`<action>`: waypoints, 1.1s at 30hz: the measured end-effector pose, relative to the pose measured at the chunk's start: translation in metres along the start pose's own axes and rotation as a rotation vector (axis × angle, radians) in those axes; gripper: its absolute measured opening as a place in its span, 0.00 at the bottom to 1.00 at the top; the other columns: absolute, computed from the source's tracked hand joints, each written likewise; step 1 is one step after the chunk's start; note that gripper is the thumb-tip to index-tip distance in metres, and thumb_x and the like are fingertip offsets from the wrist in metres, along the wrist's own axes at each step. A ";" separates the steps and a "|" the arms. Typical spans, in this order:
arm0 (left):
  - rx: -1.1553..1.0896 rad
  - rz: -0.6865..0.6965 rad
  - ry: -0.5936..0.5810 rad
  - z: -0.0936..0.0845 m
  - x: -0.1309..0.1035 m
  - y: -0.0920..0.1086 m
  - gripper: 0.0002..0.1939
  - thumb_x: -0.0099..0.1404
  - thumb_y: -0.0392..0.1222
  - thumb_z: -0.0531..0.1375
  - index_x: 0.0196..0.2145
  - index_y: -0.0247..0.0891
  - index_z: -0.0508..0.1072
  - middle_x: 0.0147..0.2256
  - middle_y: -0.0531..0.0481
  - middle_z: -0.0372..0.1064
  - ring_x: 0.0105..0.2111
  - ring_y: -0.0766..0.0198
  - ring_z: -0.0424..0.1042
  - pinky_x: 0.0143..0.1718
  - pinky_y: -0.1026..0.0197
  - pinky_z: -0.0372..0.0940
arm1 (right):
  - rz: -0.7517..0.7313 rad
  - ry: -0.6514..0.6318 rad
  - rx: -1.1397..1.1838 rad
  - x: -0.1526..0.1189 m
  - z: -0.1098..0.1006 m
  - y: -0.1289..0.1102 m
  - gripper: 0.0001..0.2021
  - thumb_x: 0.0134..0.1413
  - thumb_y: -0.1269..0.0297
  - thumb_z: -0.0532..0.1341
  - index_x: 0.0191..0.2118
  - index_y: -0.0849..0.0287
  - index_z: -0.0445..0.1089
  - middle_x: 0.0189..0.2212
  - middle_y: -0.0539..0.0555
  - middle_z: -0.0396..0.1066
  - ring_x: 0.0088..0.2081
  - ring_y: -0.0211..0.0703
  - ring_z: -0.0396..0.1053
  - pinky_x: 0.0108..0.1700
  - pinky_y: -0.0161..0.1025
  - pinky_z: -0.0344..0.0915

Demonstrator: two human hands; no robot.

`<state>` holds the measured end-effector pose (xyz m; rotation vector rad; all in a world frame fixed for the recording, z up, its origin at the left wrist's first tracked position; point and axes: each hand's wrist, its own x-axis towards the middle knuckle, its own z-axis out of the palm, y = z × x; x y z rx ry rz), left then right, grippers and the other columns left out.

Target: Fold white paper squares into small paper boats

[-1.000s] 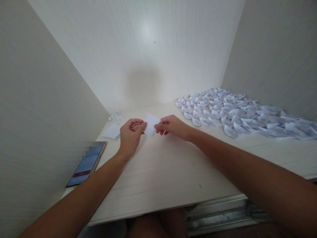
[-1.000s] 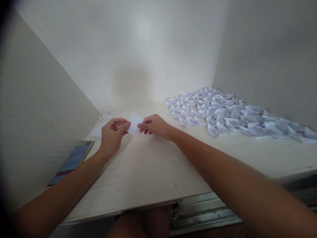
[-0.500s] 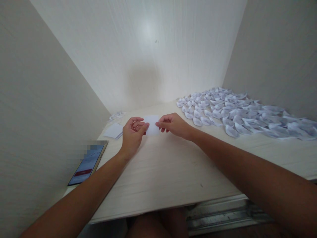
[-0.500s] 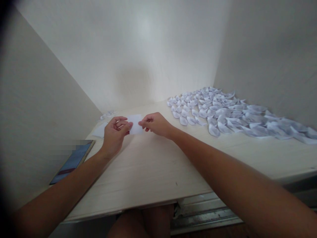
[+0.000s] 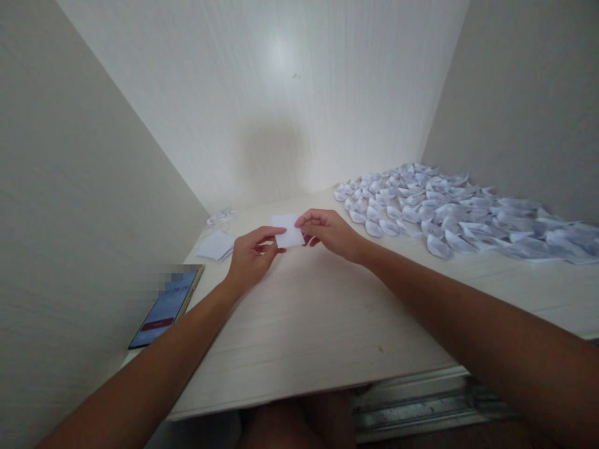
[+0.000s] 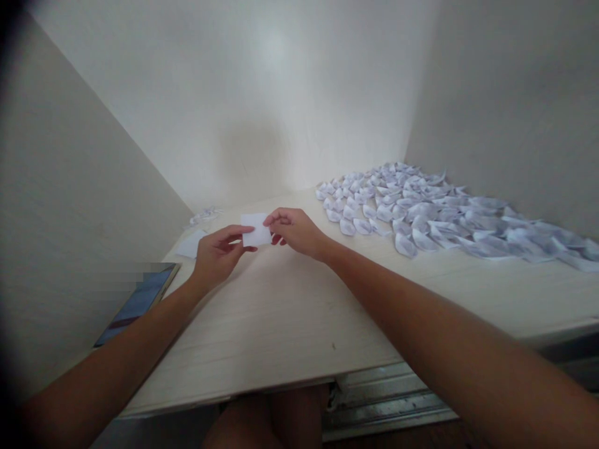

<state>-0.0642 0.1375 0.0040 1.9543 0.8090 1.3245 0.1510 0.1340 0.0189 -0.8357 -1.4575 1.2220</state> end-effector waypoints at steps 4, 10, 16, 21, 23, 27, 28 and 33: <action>-0.072 -0.004 0.067 0.000 0.001 -0.001 0.11 0.60 0.39 0.70 0.41 0.38 0.83 0.41 0.47 0.79 0.37 0.62 0.79 0.38 0.57 0.82 | -0.062 -0.012 -0.028 0.000 0.000 0.002 0.10 0.47 0.75 0.63 0.37 0.60 0.78 0.28 0.50 0.76 0.29 0.36 0.73 0.31 0.33 0.67; -0.099 0.002 0.069 0.002 0.002 -0.001 0.12 0.58 0.39 0.72 0.42 0.40 0.83 0.40 0.49 0.78 0.37 0.62 0.79 0.36 0.59 0.81 | -0.209 0.036 -0.218 -0.002 0.002 0.004 0.10 0.46 0.63 0.72 0.36 0.58 0.82 0.29 0.52 0.79 0.31 0.40 0.74 0.36 0.37 0.69; -0.070 0.054 0.059 0.001 0.002 0.000 0.08 0.60 0.40 0.71 0.39 0.41 0.84 0.37 0.49 0.76 0.35 0.63 0.77 0.35 0.58 0.82 | -0.275 0.030 -0.219 -0.003 0.004 0.004 0.08 0.52 0.58 0.69 0.33 0.57 0.81 0.34 0.54 0.81 0.36 0.43 0.75 0.41 0.39 0.70; -0.040 0.118 0.073 0.003 0.003 0.005 0.03 0.63 0.40 0.69 0.35 0.40 0.84 0.39 0.48 0.76 0.35 0.64 0.76 0.33 0.60 0.82 | -0.263 0.051 -0.171 -0.004 0.009 0.002 0.13 0.52 0.53 0.69 0.29 0.59 0.78 0.31 0.53 0.78 0.32 0.40 0.71 0.35 0.36 0.66; -0.067 0.120 0.108 0.005 0.003 0.008 0.03 0.62 0.40 0.69 0.34 0.39 0.83 0.38 0.48 0.76 0.35 0.65 0.76 0.31 0.61 0.82 | -0.258 0.069 -0.168 -0.004 0.012 0.001 0.15 0.51 0.51 0.69 0.27 0.59 0.77 0.29 0.53 0.76 0.31 0.39 0.70 0.33 0.35 0.64; -0.163 0.088 0.173 0.010 0.003 0.015 0.04 0.61 0.40 0.70 0.33 0.37 0.82 0.38 0.48 0.76 0.34 0.63 0.78 0.30 0.60 0.82 | -0.187 0.084 -0.174 -0.007 0.015 -0.001 0.18 0.50 0.48 0.70 0.26 0.61 0.75 0.23 0.52 0.74 0.26 0.37 0.66 0.28 0.35 0.61; -0.180 0.078 0.184 0.011 0.003 0.017 0.05 0.60 0.40 0.71 0.33 0.37 0.82 0.38 0.48 0.77 0.34 0.63 0.78 0.29 0.60 0.82 | -0.174 0.084 -0.175 -0.007 0.016 -0.001 0.19 0.49 0.48 0.70 0.25 0.61 0.74 0.23 0.52 0.73 0.25 0.37 0.66 0.28 0.35 0.60; -0.245 -0.025 0.249 0.014 0.005 0.024 0.09 0.58 0.43 0.72 0.32 0.34 0.80 0.32 0.50 0.77 0.31 0.64 0.78 0.29 0.60 0.81 | -0.211 0.072 -0.202 -0.011 0.017 -0.005 0.16 0.49 0.50 0.71 0.31 0.61 0.76 0.27 0.52 0.76 0.27 0.38 0.70 0.31 0.35 0.65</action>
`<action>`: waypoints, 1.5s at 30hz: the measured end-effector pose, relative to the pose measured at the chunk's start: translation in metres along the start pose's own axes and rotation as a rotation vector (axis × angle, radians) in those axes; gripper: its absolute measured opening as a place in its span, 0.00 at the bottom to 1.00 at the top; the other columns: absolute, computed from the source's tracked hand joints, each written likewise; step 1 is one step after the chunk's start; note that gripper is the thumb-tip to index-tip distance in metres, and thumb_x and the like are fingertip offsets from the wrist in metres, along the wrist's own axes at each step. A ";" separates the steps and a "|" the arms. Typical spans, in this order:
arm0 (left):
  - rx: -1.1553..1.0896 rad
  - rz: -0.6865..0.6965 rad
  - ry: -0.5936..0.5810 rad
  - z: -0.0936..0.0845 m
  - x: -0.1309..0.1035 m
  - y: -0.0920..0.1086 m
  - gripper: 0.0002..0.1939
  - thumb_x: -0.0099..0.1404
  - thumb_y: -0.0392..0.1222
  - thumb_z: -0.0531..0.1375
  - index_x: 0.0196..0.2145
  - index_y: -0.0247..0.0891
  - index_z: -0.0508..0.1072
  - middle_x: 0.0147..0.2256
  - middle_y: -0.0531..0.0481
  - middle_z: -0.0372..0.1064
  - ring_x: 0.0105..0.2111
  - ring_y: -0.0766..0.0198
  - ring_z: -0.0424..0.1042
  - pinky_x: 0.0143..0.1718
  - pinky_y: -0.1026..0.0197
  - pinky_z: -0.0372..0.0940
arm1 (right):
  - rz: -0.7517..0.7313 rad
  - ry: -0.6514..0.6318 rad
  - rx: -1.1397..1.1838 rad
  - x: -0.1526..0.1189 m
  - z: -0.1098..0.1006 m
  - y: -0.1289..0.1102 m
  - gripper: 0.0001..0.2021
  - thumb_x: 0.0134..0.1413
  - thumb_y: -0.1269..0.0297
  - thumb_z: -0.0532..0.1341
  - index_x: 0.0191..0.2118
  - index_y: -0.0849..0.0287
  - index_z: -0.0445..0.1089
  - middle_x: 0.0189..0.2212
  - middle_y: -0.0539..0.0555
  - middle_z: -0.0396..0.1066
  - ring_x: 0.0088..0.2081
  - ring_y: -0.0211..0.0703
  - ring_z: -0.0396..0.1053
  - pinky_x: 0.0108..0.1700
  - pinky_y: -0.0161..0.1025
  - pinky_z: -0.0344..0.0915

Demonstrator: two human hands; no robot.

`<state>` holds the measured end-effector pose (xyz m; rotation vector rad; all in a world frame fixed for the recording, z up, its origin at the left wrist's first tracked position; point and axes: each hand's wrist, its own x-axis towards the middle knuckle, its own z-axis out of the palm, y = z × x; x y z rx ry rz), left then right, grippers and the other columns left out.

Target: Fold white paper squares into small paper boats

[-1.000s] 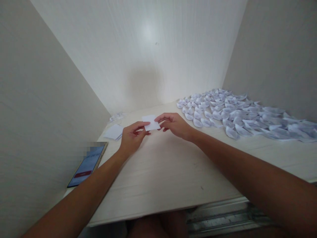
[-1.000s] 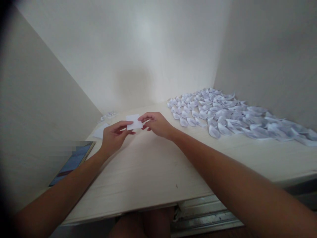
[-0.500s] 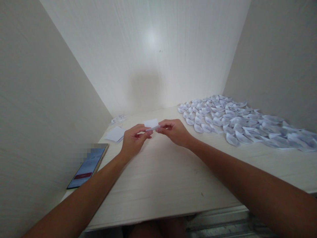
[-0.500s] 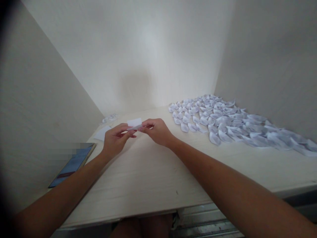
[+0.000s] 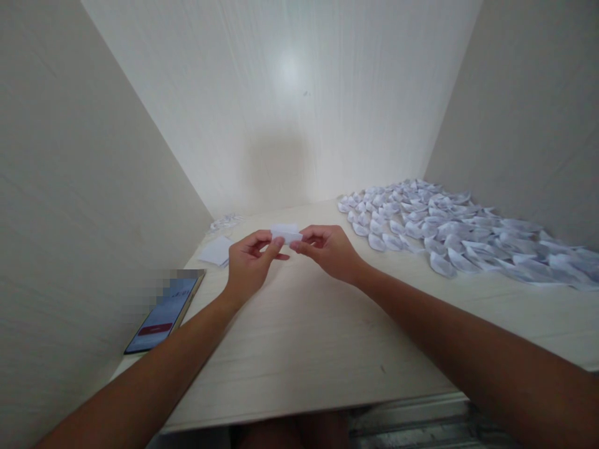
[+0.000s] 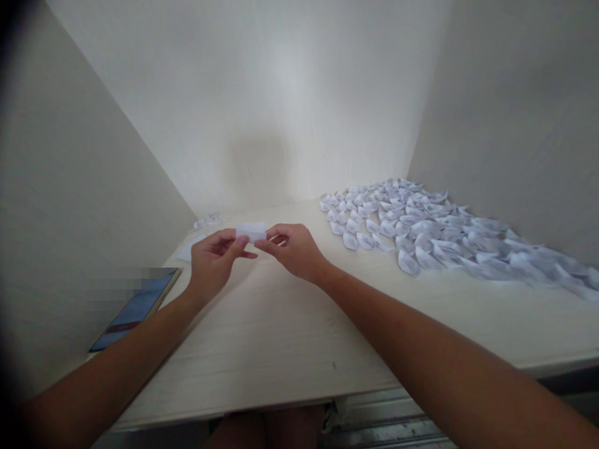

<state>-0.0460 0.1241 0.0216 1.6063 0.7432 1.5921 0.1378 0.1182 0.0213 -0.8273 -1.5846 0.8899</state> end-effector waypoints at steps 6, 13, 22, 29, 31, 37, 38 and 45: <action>-0.030 -0.082 0.029 -0.001 0.002 -0.002 0.12 0.57 0.46 0.73 0.31 0.34 0.81 0.29 0.50 0.78 0.28 0.65 0.78 0.30 0.59 0.81 | -0.104 0.012 -0.153 -0.001 -0.003 -0.003 0.11 0.53 0.56 0.70 0.29 0.59 0.76 0.28 0.51 0.77 0.29 0.37 0.70 0.34 0.35 0.65; 0.055 -0.051 -0.031 -0.002 0.000 -0.003 0.15 0.57 0.50 0.72 0.32 0.34 0.81 0.32 0.48 0.79 0.31 0.60 0.80 0.31 0.56 0.82 | -0.128 0.056 -0.134 -0.001 -0.004 -0.004 0.13 0.55 0.52 0.69 0.29 0.57 0.76 0.32 0.52 0.77 0.32 0.39 0.70 0.33 0.36 0.66; -0.101 -0.073 -0.046 0.003 0.000 -0.004 0.20 0.57 0.47 0.73 0.42 0.36 0.74 0.35 0.50 0.77 0.35 0.61 0.79 0.30 0.58 0.81 | -0.118 0.069 -0.151 0.000 -0.002 -0.005 0.12 0.54 0.56 0.69 0.26 0.58 0.74 0.27 0.51 0.73 0.29 0.39 0.68 0.33 0.38 0.66; -0.056 -0.073 -0.070 0.002 -0.001 -0.004 0.21 0.58 0.47 0.72 0.46 0.33 0.76 0.35 0.47 0.78 0.36 0.60 0.79 0.32 0.57 0.82 | 0.023 0.111 -0.037 0.000 -0.001 0.000 0.18 0.45 0.50 0.74 0.27 0.58 0.71 0.25 0.51 0.73 0.26 0.39 0.68 0.31 0.38 0.67; -0.061 -0.083 -0.055 0.002 -0.001 -0.004 0.21 0.57 0.47 0.72 0.44 0.33 0.76 0.33 0.48 0.78 0.34 0.60 0.79 0.30 0.57 0.82 | 0.035 0.107 0.016 0.000 -0.001 0.001 0.19 0.45 0.49 0.74 0.28 0.58 0.71 0.25 0.52 0.74 0.27 0.40 0.70 0.32 0.38 0.67; -0.100 -0.118 -0.065 0.004 -0.001 -0.007 0.18 0.55 0.45 0.73 0.40 0.35 0.77 0.32 0.49 0.79 0.31 0.60 0.80 0.28 0.58 0.82 | 0.046 0.075 0.099 0.002 -0.003 0.003 0.18 0.49 0.49 0.72 0.31 0.57 0.69 0.25 0.50 0.75 0.27 0.39 0.73 0.31 0.37 0.69; -0.100 -0.120 -0.064 0.004 -0.001 -0.008 0.18 0.55 0.45 0.74 0.40 0.35 0.77 0.32 0.49 0.79 0.31 0.60 0.80 0.29 0.57 0.82 | 0.047 0.078 0.096 0.002 -0.003 0.004 0.18 0.49 0.49 0.72 0.32 0.57 0.68 0.25 0.50 0.75 0.27 0.39 0.74 0.31 0.37 0.69; -0.085 -0.132 -0.043 0.002 0.000 -0.008 0.19 0.53 0.46 0.75 0.40 0.35 0.80 0.30 0.50 0.78 0.30 0.58 0.81 0.30 0.56 0.82 | 0.054 0.096 0.113 -0.001 0.000 0.002 0.21 0.49 0.51 0.73 0.44 0.56 0.68 0.25 0.47 0.76 0.26 0.40 0.75 0.29 0.36 0.69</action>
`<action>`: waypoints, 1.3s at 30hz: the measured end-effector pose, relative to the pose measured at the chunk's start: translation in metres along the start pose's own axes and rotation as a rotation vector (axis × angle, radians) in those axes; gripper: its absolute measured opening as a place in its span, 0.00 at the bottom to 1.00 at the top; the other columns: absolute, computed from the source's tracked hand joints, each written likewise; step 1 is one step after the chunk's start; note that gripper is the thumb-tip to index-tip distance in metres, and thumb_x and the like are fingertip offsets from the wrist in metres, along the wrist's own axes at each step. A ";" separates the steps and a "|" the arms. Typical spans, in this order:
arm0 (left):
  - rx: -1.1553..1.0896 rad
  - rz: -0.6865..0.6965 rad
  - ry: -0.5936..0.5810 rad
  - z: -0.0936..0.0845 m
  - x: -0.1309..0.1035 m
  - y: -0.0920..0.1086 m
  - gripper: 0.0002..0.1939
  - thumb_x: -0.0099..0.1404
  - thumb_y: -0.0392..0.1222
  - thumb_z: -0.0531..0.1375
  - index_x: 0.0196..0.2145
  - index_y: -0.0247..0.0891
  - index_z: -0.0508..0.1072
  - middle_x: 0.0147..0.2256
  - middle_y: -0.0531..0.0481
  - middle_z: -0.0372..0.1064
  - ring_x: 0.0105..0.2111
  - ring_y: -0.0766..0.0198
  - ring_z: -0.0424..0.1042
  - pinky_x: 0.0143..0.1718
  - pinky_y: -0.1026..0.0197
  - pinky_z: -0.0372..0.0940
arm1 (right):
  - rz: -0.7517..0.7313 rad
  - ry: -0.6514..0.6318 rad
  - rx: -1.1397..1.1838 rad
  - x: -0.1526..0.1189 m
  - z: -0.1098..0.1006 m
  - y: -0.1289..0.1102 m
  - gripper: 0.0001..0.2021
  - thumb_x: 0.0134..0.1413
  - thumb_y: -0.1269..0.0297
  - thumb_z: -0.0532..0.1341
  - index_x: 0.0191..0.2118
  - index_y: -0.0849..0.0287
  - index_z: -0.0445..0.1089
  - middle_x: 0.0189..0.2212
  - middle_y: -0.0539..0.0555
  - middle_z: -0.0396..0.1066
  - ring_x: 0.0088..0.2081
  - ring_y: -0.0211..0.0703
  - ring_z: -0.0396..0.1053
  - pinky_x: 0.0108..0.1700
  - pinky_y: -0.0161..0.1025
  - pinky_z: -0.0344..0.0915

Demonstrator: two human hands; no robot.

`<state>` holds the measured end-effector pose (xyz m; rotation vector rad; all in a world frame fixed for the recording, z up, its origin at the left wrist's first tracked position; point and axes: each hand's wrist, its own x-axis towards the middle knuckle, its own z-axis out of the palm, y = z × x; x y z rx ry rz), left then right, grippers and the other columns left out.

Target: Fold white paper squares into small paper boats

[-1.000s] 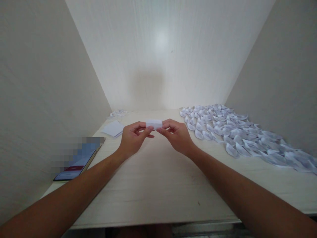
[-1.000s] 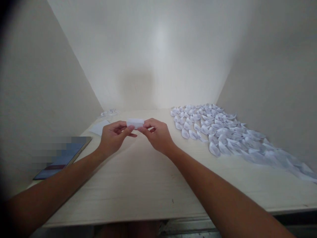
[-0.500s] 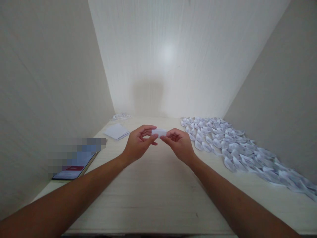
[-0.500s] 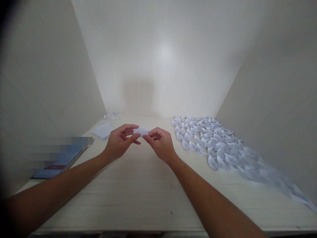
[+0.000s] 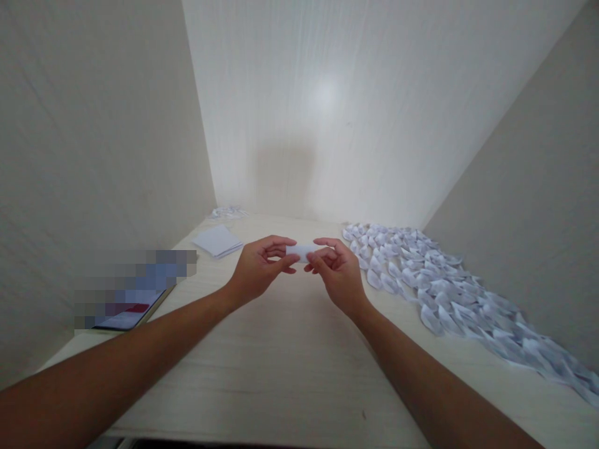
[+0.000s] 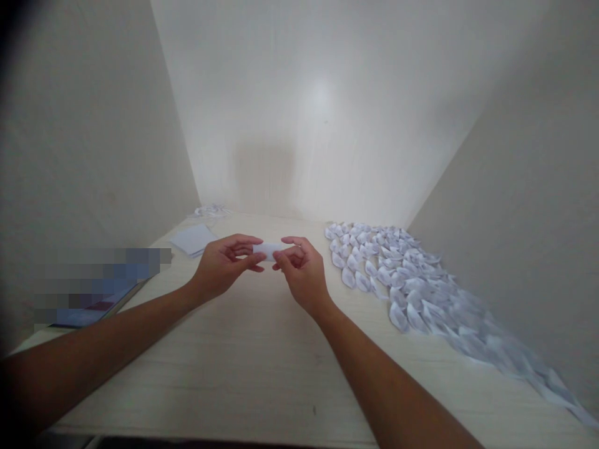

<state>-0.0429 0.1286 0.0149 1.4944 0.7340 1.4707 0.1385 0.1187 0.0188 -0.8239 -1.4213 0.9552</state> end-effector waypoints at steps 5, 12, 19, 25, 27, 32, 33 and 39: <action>-0.003 -0.009 0.030 0.001 0.000 0.001 0.19 0.50 0.46 0.76 0.37 0.35 0.80 0.28 0.49 0.78 0.29 0.58 0.81 0.30 0.56 0.82 | 0.011 -0.025 -0.034 -0.001 0.000 -0.002 0.18 0.50 0.52 0.72 0.42 0.56 0.71 0.25 0.48 0.76 0.26 0.41 0.75 0.30 0.37 0.70; 0.046 0.016 0.029 0.000 0.000 0.001 0.19 0.49 0.47 0.77 0.37 0.36 0.82 0.30 0.47 0.80 0.30 0.55 0.82 0.34 0.54 0.82 | 0.018 -0.021 -0.034 0.000 0.000 -0.001 0.17 0.50 0.52 0.72 0.42 0.55 0.73 0.25 0.48 0.76 0.26 0.41 0.76 0.30 0.37 0.71; 0.022 0.013 0.031 0.000 0.000 0.003 0.18 0.49 0.46 0.77 0.36 0.36 0.82 0.27 0.49 0.79 0.29 0.56 0.82 0.34 0.55 0.82 | 0.001 -0.035 -0.033 -0.001 0.000 -0.003 0.17 0.51 0.53 0.71 0.43 0.56 0.74 0.24 0.47 0.74 0.25 0.40 0.75 0.30 0.37 0.71; -0.008 -0.004 0.038 0.000 0.000 0.001 0.19 0.48 0.46 0.78 0.35 0.36 0.82 0.27 0.48 0.79 0.29 0.55 0.81 0.34 0.53 0.82 | 0.038 -0.001 -0.048 0.000 0.000 -0.003 0.15 0.50 0.53 0.72 0.37 0.58 0.75 0.25 0.51 0.77 0.25 0.40 0.76 0.28 0.36 0.70; -0.011 -0.014 0.034 0.000 0.000 0.001 0.19 0.48 0.46 0.78 0.35 0.36 0.82 0.28 0.48 0.79 0.29 0.55 0.82 0.34 0.54 0.82 | 0.047 0.005 -0.052 0.000 0.000 -0.003 0.15 0.49 0.52 0.72 0.33 0.59 0.75 0.24 0.52 0.77 0.25 0.41 0.76 0.27 0.36 0.69; -0.038 -0.037 0.040 0.000 -0.001 0.002 0.20 0.49 0.47 0.77 0.37 0.34 0.82 0.29 0.47 0.80 0.30 0.55 0.82 0.34 0.54 0.82 | 0.048 0.005 -0.046 0.002 0.000 -0.001 0.15 0.49 0.51 0.71 0.31 0.59 0.75 0.23 0.51 0.76 0.24 0.40 0.75 0.27 0.35 0.68; -0.044 -0.043 0.044 0.000 -0.001 0.002 0.20 0.50 0.47 0.77 0.37 0.34 0.82 0.30 0.47 0.80 0.31 0.55 0.82 0.35 0.53 0.82 | 0.051 0.006 -0.046 0.002 0.000 -0.001 0.16 0.50 0.51 0.71 0.31 0.59 0.75 0.23 0.51 0.76 0.24 0.40 0.75 0.28 0.36 0.68; -0.040 -0.084 0.050 0.000 -0.001 0.005 0.18 0.53 0.45 0.76 0.38 0.32 0.82 0.32 0.45 0.81 0.33 0.56 0.82 0.36 0.56 0.82 | 0.073 0.009 -0.027 0.001 -0.001 -0.003 0.15 0.50 0.52 0.71 0.31 0.60 0.76 0.23 0.51 0.76 0.25 0.39 0.74 0.29 0.35 0.67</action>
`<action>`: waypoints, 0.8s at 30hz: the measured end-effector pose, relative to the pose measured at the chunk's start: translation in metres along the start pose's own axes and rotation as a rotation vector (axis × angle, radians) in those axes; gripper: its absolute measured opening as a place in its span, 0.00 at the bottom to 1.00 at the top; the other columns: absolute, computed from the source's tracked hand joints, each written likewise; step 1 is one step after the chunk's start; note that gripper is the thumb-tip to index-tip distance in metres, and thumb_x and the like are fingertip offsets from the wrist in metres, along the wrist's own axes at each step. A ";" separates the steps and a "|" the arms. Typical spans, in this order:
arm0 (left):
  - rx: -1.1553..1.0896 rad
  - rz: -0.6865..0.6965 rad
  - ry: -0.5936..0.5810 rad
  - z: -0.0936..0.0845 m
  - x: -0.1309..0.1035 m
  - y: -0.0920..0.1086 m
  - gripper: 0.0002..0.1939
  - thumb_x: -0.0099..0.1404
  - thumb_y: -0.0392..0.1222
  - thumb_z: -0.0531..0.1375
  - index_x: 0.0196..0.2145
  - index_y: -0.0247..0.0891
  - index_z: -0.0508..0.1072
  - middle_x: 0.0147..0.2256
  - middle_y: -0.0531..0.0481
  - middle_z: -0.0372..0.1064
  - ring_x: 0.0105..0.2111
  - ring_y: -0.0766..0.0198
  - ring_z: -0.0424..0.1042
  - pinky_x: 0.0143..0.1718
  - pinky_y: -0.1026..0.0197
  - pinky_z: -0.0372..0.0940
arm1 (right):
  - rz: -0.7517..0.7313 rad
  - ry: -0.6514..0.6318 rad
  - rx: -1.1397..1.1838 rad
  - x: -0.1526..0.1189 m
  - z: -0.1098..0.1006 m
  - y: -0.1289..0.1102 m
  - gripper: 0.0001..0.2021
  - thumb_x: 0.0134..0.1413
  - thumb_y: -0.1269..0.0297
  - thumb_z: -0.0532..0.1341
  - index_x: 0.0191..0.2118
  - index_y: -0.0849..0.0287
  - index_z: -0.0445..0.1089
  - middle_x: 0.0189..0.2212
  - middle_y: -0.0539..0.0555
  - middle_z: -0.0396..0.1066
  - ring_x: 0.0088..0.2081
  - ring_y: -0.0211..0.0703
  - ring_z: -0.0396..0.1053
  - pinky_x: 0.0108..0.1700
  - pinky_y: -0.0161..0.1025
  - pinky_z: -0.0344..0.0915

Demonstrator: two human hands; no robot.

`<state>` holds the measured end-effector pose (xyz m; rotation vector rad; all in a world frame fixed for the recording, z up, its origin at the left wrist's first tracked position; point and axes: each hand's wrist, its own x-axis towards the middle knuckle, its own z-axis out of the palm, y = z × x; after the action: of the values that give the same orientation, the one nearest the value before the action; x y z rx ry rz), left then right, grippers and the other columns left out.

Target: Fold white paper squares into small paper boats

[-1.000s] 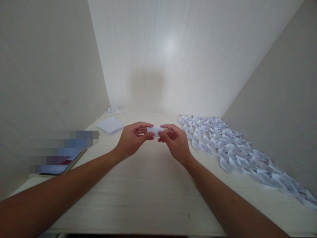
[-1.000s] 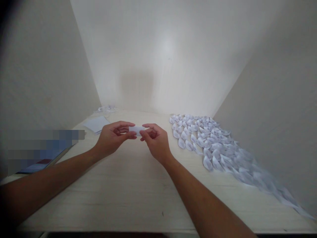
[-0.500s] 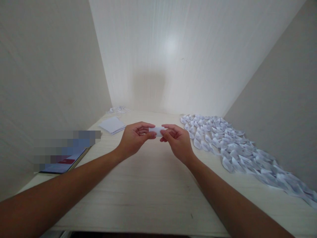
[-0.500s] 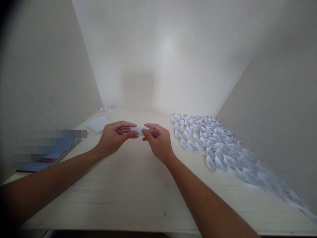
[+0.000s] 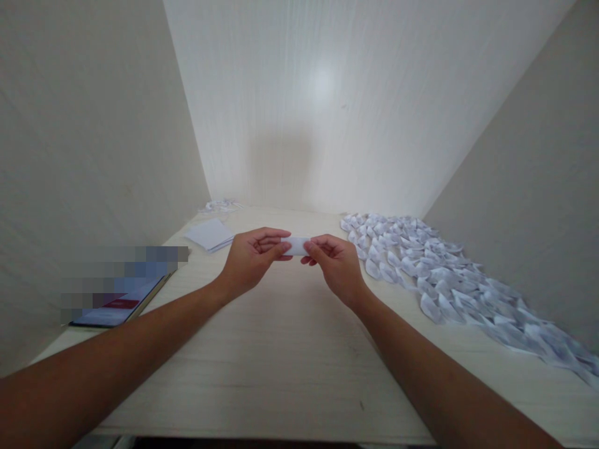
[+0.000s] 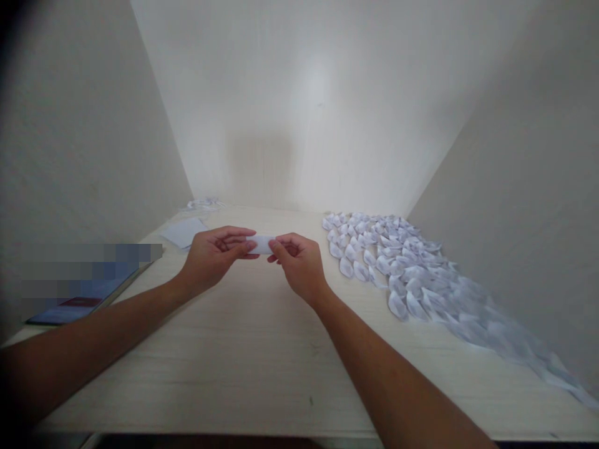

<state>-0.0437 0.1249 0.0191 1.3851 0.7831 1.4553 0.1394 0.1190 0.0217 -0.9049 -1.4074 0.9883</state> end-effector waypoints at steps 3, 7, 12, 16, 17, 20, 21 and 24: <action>-0.002 -0.009 0.006 0.000 0.000 0.000 0.18 0.52 0.45 0.76 0.38 0.31 0.82 0.32 0.45 0.81 0.33 0.56 0.82 0.36 0.56 0.82 | 0.007 -0.002 0.007 0.000 0.000 0.000 0.15 0.50 0.52 0.71 0.31 0.60 0.76 0.23 0.51 0.76 0.25 0.39 0.74 0.29 0.35 0.67; 0.011 -0.011 0.009 0.000 0.000 0.000 0.19 0.52 0.45 0.76 0.37 0.31 0.82 0.32 0.44 0.81 0.33 0.55 0.82 0.36 0.55 0.82 | 0.018 -0.001 0.008 0.000 0.000 0.000 0.15 0.49 0.51 0.71 0.31 0.59 0.75 0.23 0.51 0.76 0.24 0.39 0.74 0.28 0.35 0.66; 0.027 -0.023 -0.004 0.001 -0.001 0.001 0.19 0.51 0.46 0.76 0.37 0.31 0.82 0.32 0.44 0.81 0.32 0.55 0.82 0.36 0.53 0.82 | 0.032 -0.046 0.033 0.001 0.000 0.002 0.17 0.42 0.52 0.75 0.28 0.59 0.75 0.22 0.51 0.75 0.24 0.38 0.72 0.28 0.35 0.67; 0.035 -0.040 -0.007 0.002 -0.002 0.003 0.21 0.50 0.48 0.76 0.36 0.30 0.82 0.31 0.43 0.81 0.31 0.54 0.82 0.36 0.52 0.82 | 0.058 -0.043 0.039 0.002 -0.001 0.005 0.17 0.40 0.51 0.76 0.27 0.59 0.75 0.24 0.52 0.76 0.26 0.40 0.73 0.30 0.36 0.68; 0.035 -0.046 -0.007 0.002 -0.002 0.004 0.21 0.50 0.48 0.77 0.36 0.30 0.82 0.31 0.43 0.81 0.31 0.54 0.82 0.36 0.52 0.82 | 0.070 -0.042 0.043 0.002 -0.002 0.005 0.17 0.40 0.51 0.76 0.28 0.59 0.76 0.24 0.52 0.77 0.26 0.40 0.74 0.30 0.37 0.69; 0.026 -0.060 -0.012 0.001 -0.001 0.005 0.21 0.49 0.47 0.77 0.36 0.30 0.82 0.31 0.43 0.81 0.32 0.54 0.82 0.37 0.52 0.82 | 0.099 -0.050 0.026 0.002 -0.003 0.002 0.17 0.42 0.50 0.75 0.28 0.60 0.77 0.25 0.53 0.77 0.26 0.40 0.74 0.32 0.37 0.70; 0.023 -0.064 -0.014 0.001 -0.001 0.005 0.21 0.49 0.47 0.77 0.36 0.30 0.82 0.31 0.44 0.81 0.32 0.54 0.82 0.36 0.53 0.82 | 0.103 -0.054 0.012 0.002 -0.004 0.000 0.17 0.44 0.49 0.74 0.28 0.60 0.78 0.24 0.53 0.77 0.26 0.40 0.74 0.32 0.37 0.70; 0.006 -0.072 -0.018 0.001 0.000 0.004 0.20 0.48 0.46 0.77 0.36 0.30 0.82 0.31 0.44 0.81 0.32 0.55 0.82 0.36 0.54 0.82 | 0.088 -0.063 -0.031 0.002 -0.005 -0.002 0.17 0.47 0.49 0.73 0.28 0.60 0.79 0.22 0.52 0.76 0.25 0.39 0.72 0.32 0.37 0.68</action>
<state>-0.0439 0.1231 0.0226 1.3598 0.8183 1.3838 0.1442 0.1201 0.0244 -0.9721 -1.4497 1.0718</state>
